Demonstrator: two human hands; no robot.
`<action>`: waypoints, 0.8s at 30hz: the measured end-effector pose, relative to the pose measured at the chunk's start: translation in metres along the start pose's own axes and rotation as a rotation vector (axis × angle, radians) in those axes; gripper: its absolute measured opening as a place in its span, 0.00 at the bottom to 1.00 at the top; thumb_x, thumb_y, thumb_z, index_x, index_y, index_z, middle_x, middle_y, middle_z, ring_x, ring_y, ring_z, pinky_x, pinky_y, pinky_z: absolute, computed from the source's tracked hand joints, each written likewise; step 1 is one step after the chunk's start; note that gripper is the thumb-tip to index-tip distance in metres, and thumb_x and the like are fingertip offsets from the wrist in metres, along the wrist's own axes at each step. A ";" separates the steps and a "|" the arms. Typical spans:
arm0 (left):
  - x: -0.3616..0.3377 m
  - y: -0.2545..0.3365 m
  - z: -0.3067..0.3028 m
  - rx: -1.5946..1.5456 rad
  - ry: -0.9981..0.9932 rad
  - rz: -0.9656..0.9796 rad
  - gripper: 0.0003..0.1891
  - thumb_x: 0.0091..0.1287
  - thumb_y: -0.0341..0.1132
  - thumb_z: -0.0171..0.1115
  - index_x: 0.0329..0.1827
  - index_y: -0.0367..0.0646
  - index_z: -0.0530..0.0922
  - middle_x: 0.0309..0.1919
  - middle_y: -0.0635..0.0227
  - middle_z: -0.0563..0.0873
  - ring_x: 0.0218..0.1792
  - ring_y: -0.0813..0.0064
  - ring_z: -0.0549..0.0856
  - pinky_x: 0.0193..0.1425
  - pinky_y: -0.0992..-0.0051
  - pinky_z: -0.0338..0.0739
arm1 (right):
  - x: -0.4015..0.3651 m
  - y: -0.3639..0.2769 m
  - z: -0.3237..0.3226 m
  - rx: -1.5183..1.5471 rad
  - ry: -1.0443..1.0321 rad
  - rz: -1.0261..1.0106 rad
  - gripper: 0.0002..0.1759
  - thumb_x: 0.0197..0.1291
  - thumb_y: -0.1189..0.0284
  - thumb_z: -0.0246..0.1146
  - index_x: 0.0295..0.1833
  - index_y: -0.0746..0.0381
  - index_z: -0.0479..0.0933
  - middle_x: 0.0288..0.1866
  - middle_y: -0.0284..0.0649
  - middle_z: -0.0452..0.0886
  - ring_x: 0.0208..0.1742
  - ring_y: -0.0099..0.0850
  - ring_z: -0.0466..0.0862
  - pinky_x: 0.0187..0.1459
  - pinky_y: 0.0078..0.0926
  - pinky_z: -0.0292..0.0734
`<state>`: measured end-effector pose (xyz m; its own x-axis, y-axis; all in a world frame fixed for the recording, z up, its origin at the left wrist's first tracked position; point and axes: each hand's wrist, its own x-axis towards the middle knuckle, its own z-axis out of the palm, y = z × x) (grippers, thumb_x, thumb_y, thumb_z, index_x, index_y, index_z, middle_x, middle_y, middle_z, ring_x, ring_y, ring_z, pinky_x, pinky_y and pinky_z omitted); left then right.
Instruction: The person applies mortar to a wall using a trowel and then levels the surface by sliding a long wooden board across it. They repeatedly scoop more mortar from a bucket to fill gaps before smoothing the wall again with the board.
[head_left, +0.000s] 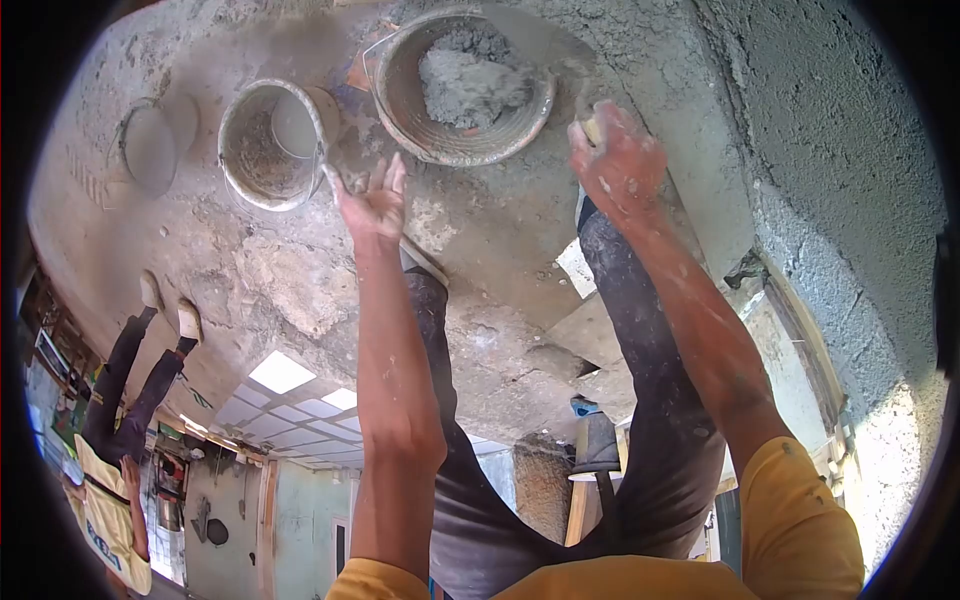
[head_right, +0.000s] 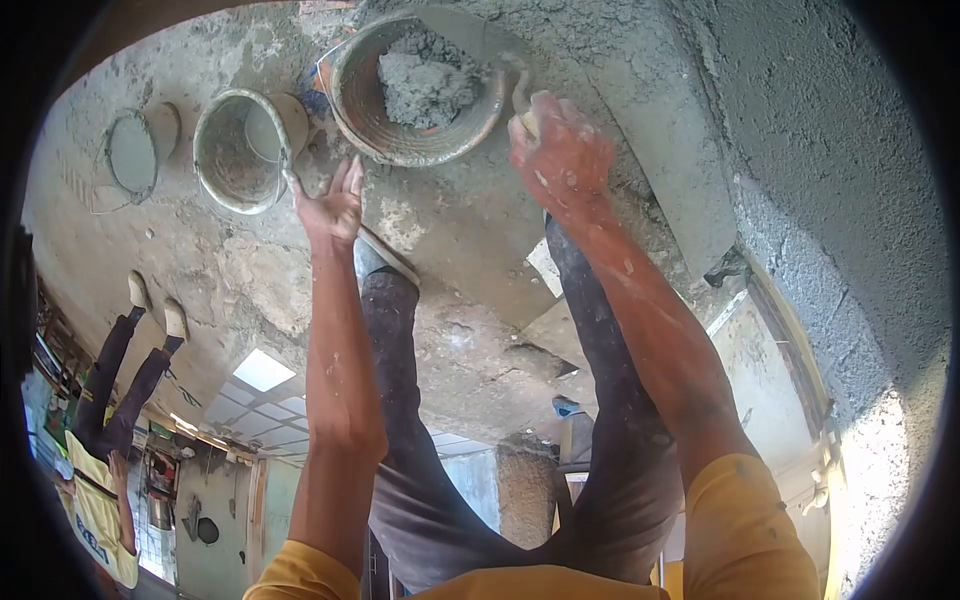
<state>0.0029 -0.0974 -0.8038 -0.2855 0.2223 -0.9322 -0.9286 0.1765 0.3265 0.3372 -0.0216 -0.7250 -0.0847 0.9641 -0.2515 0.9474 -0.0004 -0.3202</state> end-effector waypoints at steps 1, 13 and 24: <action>0.013 0.013 -0.002 -0.191 -0.051 -0.021 0.57 0.80 0.65 0.60 0.92 0.38 0.36 0.87 0.38 0.56 0.79 0.31 0.73 0.76 0.37 0.81 | -0.010 -0.010 -0.008 0.044 0.029 0.045 0.17 0.64 0.60 0.75 0.50 0.59 0.85 0.36 0.50 0.88 0.38 0.53 0.91 0.39 0.49 0.86; 0.039 0.081 -0.047 0.130 0.091 0.260 0.16 0.80 0.26 0.43 0.57 0.22 0.76 0.56 0.42 0.86 0.56 0.47 0.90 0.60 0.54 0.92 | -0.147 -0.036 -0.085 0.478 -0.271 0.676 0.23 0.68 0.56 0.76 0.37 0.66 0.80 0.28 0.30 0.77 0.30 0.21 0.74 0.31 0.27 0.72; -0.139 0.024 0.025 0.690 0.093 0.830 0.07 0.69 0.22 0.58 0.42 0.24 0.81 0.40 0.63 0.84 0.35 0.74 0.81 0.41 0.70 0.84 | -0.152 -0.038 -0.051 0.598 -0.372 0.787 0.25 0.65 0.58 0.73 0.50 0.72 0.85 0.34 0.52 0.90 0.38 0.45 0.92 0.47 0.42 0.84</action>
<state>0.0259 -0.1003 -0.6620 -0.8076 0.4525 -0.3783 -0.1117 0.5124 0.8514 0.3296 -0.1546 -0.6279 0.3019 0.4934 -0.8157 0.4785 -0.8185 -0.3179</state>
